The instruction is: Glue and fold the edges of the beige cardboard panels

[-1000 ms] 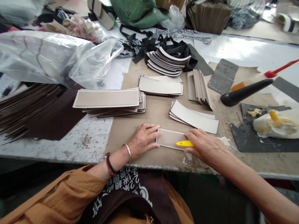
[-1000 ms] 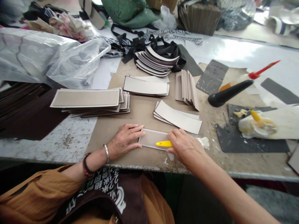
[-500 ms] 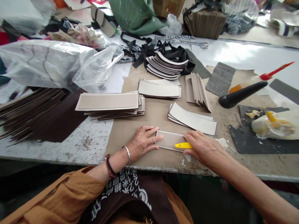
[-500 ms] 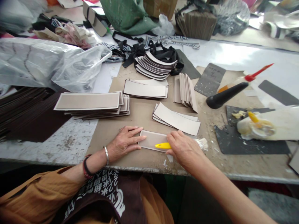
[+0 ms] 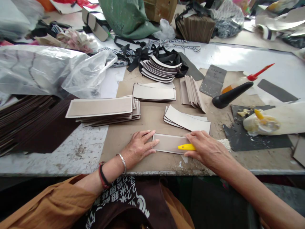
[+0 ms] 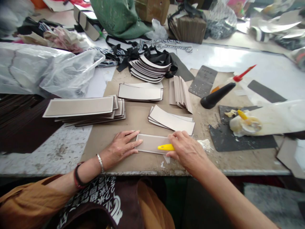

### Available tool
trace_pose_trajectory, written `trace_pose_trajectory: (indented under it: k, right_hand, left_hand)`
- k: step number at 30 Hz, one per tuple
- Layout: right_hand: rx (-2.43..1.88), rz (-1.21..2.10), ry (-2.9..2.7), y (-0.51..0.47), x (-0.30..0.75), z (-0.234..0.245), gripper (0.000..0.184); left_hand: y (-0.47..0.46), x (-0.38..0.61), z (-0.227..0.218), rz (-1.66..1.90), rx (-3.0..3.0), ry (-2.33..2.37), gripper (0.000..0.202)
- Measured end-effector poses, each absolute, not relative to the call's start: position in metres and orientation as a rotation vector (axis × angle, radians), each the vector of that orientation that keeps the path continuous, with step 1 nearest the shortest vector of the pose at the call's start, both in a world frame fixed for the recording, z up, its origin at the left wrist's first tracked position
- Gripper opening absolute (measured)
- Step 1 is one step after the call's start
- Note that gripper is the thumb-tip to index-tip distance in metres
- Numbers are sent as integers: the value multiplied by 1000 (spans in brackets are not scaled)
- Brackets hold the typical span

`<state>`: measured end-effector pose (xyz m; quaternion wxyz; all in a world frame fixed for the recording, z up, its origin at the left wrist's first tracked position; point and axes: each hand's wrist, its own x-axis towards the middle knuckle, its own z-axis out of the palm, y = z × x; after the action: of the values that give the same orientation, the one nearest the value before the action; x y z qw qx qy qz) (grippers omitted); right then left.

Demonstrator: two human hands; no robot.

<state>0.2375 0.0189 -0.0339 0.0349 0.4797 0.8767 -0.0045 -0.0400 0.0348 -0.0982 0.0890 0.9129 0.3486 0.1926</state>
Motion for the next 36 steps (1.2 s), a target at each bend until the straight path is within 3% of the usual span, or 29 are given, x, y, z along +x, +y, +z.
trace_pose_trajectory:
  k: [11, 24, 36]
  right_hand:
    - [1851, -261, 2669, -11, 287, -55, 39]
    - [1771, -151, 2724, -13, 286, -63, 43]
    - [1756, -84, 2750, -14, 281, -59, 40]
  left_hand:
    - [28, -29, -84, 571, 2812, 1025, 26]
    - [26, -24, -87, 703, 2731, 905, 32]
    - [23, -16, -79, 439, 2814, 962, 35]
